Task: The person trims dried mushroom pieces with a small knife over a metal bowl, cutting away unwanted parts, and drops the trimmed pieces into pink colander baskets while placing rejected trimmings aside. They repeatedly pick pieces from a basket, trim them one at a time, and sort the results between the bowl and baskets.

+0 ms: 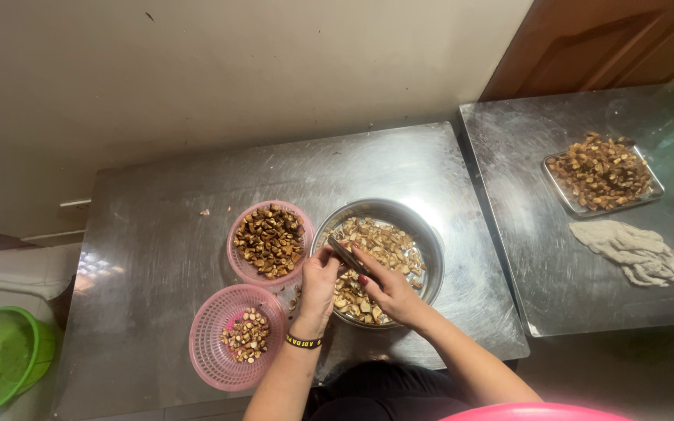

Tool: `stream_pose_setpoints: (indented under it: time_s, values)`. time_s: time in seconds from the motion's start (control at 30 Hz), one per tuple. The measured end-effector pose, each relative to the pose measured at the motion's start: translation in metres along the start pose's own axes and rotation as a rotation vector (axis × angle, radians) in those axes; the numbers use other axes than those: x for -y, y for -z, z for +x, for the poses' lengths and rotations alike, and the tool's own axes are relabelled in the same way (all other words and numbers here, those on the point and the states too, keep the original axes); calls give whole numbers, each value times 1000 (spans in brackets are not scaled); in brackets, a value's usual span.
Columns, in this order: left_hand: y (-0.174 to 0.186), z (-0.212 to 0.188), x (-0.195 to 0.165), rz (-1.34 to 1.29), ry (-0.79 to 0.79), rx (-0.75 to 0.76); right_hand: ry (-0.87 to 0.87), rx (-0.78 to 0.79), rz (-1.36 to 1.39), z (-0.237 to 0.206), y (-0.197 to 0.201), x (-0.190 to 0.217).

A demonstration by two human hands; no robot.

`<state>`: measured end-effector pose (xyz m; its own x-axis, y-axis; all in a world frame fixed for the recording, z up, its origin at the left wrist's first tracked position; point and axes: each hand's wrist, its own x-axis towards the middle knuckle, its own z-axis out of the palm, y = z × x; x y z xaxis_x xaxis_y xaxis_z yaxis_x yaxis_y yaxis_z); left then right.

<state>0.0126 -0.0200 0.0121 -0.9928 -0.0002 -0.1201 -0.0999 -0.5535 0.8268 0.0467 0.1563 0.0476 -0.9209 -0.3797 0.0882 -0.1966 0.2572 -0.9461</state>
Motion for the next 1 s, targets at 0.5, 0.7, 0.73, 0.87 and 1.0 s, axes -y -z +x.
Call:
stream_pose_setpoints:
  time_s: [0.5, 0.7, 0.73, 0.87, 1.0]
  values:
    - [-5, -9, 7, 64, -91, -13, -123, -92, 422, 3, -15, -11]
    - [1, -4, -1, 26, -11, -33, -354, -102, 731, 15, 7, -21]
    - [3, -4, -4, 31, 11, -45, -359, -132, 636, 14, 11, -21]
    - [3, -4, -5, -41, 29, -23, -240, -121, 335, 1, 7, -13]
    - [-2, -6, 2, -67, -16, 32, -66, -16, 18, -4, 1, 0]
